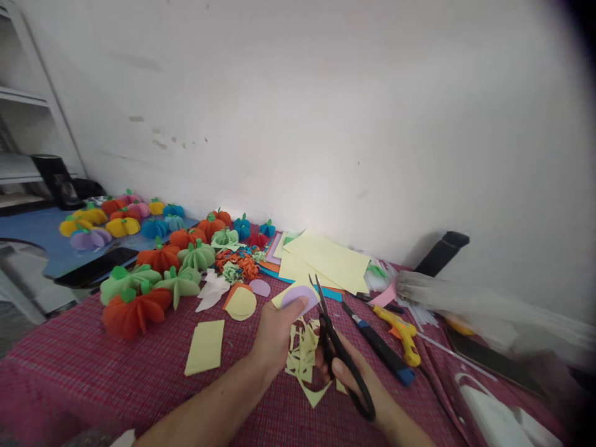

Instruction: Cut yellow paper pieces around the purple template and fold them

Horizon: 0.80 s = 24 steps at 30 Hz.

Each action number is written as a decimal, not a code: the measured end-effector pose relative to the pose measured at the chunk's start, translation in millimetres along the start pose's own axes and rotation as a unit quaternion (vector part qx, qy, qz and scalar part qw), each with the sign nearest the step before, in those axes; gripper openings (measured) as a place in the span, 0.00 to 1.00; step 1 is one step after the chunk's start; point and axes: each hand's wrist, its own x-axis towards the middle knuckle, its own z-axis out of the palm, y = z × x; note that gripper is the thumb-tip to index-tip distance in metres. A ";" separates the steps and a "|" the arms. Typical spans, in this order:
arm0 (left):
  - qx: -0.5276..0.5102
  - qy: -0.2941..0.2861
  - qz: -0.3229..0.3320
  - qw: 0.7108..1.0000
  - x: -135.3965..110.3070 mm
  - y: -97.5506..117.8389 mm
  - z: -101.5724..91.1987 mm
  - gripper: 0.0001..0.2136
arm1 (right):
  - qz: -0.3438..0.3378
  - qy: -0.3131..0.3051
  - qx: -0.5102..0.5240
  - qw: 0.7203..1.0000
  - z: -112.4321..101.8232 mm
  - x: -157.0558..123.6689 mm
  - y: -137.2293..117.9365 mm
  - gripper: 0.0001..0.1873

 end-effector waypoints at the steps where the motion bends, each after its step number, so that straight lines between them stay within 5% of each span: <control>1: 0.005 0.001 0.001 1.000 0.4 -0.6 -0.1 0.11 | 0.002 0.006 -0.005 1.000 0.1 0.5 -0.6 0.26; 24: 0.025 0.020 0.016 0.999 0.3 2.1 2.0 0.09 | 0.006 0.027 -0.047 0.999 -4.4 6.0 4.0 0.28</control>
